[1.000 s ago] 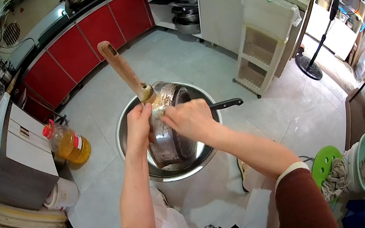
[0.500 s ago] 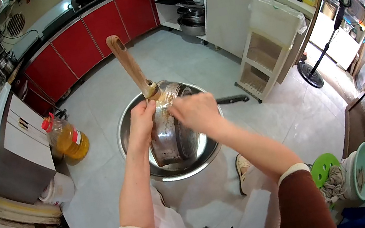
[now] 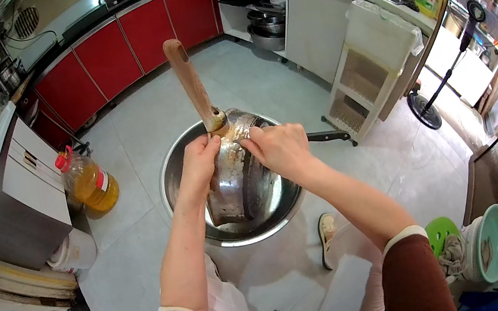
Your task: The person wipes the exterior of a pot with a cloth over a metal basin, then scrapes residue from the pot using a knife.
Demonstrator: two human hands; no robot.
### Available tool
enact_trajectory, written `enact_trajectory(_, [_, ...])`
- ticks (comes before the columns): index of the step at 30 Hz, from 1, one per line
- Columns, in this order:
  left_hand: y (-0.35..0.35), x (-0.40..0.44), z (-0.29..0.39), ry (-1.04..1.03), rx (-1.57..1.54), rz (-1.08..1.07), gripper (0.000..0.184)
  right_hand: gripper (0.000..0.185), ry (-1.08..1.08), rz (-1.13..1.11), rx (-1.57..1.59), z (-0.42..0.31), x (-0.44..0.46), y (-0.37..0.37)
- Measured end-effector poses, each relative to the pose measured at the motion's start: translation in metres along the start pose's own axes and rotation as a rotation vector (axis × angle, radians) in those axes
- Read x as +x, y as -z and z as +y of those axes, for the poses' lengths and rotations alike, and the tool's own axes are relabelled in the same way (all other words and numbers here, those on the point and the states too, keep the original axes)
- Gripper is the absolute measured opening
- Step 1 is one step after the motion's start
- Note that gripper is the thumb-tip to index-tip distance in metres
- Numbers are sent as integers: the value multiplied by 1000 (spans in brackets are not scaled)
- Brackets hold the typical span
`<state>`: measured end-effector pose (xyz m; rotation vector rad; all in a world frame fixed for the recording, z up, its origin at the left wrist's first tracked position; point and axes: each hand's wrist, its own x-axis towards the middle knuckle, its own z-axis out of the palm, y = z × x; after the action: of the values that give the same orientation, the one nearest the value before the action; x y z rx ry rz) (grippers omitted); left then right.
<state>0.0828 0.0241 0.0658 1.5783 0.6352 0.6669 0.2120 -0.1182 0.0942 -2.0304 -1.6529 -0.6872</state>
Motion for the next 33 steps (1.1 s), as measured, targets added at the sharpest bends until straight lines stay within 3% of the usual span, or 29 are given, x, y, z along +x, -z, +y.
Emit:
enact_trajectory(3, [-2,3,-3,0,-36,14,29,34,-45,-35,-30,1,1,0])
enact_trajectory(6, [-1,0,-1,-15,-42,-4,29,34,101,60,79,-14,-13,-8])
enact_trajectory(10, [0,-3,5,24,-95,2,28,33,-18,46,-6,0,0,-5])
enact_trajectory(13, [-1,-1,3,20,-99,-4,28,34,113,30,80,-16,-9,-7])
enact_trajectory(17, [0,5,-4,21,-64,5,27,35,-29,46,32,-1,3,-8])
enact_trajectory(28, [-1,3,0,-8,16,33,27,31,-20,-57,-6,-7,1,3])
enact_trajectory(33, [-7,6,-7,5,-44,43,27,35,85,11,63,-9,-4,-2])
